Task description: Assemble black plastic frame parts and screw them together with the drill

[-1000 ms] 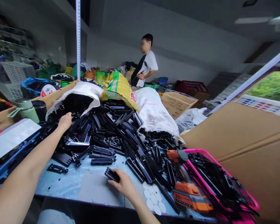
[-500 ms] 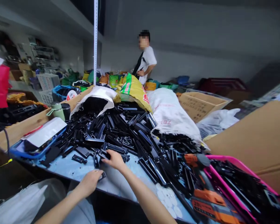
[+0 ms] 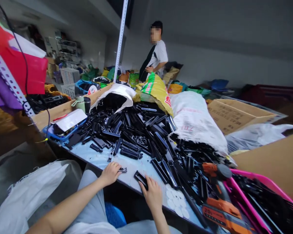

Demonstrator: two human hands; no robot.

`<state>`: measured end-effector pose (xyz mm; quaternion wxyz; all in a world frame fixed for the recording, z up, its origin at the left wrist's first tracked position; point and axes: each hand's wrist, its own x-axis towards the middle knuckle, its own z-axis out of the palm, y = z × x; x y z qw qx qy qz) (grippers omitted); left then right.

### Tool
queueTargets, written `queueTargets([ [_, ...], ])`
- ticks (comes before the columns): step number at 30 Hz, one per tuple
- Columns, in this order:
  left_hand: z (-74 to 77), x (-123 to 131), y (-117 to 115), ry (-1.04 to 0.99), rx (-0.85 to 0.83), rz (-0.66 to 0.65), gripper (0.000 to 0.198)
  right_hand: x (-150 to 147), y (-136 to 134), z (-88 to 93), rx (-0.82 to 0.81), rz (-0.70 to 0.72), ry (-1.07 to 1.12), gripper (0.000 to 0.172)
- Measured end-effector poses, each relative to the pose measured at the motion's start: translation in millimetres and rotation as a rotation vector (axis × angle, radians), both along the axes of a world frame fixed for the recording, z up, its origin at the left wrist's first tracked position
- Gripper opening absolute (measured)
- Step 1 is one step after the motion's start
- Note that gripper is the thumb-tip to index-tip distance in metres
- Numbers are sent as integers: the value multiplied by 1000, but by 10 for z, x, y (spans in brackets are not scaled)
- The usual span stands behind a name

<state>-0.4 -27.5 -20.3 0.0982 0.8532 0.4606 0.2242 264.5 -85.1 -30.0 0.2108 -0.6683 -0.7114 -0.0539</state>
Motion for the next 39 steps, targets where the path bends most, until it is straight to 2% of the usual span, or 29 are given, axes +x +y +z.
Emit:
queueTargets([
  [4,-57,15,-13,-11,2,65,24,-53,-31,-124,133,-54,36,58],
  [9,-24,28,-5,-4,-15,78,25,-66,-7,-67,201,-51,58,64],
  [24,8,11,7,29,-30,78,24,-103,4,-65,189,-79,46,63],
  [27,8,-3,0,-27,-91,76,24,-98,12,-70,187,-77,50,62],
  [31,35,4,-12,-206,-236,75,23,-99,10,-62,177,-90,39,60],
  [34,235,-5,211,-298,-281,102,27,-110,7,-57,155,-99,36,57],
  [36,503,-50,553,-401,-307,193,37,-117,10,-60,142,-105,31,55],
  [37,663,-85,766,-555,-382,309,43,-121,13,-63,138,-109,29,54],
  [39,977,-170,1196,-632,-448,377,59,-126,18,-70,130,-120,28,53],
])
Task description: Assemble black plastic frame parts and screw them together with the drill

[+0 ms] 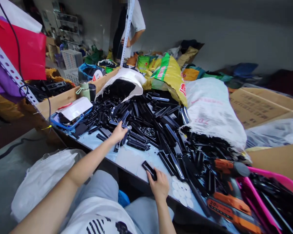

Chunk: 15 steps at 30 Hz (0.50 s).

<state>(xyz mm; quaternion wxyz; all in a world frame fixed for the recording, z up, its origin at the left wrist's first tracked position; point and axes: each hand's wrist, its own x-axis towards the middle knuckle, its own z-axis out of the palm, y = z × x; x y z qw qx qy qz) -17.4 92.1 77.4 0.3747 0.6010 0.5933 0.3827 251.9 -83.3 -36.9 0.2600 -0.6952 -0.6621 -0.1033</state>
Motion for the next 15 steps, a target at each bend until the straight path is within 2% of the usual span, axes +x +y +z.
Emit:
queueTargets([
  [2,228,-74,320,-195,-236,67,71,-3,2,-5,-7,-7,2,52],
  [3,293,-97,410,-227,-282,69,72,-4,1,-7,-12,-6,4,52],
  [5,330,-103,446,-282,-350,54,71,-3,-2,-11,-22,-5,7,51],
  [9,224,-36,211,-364,-406,-10,71,5,-3,-18,-18,-8,7,50],
  [11,176,-12,95,-364,-379,-18,75,8,0,-17,-8,-6,10,50],
  [15,66,26,-103,-223,-288,-63,71,-2,-5,4,-2,7,18,51],
])
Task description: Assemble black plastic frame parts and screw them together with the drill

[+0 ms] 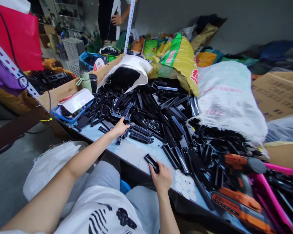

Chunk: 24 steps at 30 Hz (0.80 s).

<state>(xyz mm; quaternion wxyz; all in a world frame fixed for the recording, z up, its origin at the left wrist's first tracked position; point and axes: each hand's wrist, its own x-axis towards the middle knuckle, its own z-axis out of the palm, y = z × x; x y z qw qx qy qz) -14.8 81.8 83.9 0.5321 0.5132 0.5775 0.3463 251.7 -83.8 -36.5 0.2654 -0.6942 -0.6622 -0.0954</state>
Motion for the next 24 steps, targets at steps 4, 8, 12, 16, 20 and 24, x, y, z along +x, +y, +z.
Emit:
queueTargets([
  [4,-244,96,-298,271,100,-275,41,-15,-15,18,-29,-19,-9,52],
  [8,-421,160,-584,380,163,-284,30,9,-23,9,-24,6,6,54],
  [12,-468,208,-713,365,154,-257,21,63,18,23,3,40,75,60],
  [16,-589,230,-648,322,79,-209,18,41,138,258,-128,106,281,58],
  [20,-745,95,-412,291,-7,-137,21,-142,438,664,-384,133,754,56],
  [24,-762,-25,-312,243,6,-76,16,-311,761,873,-466,231,1121,56],
])
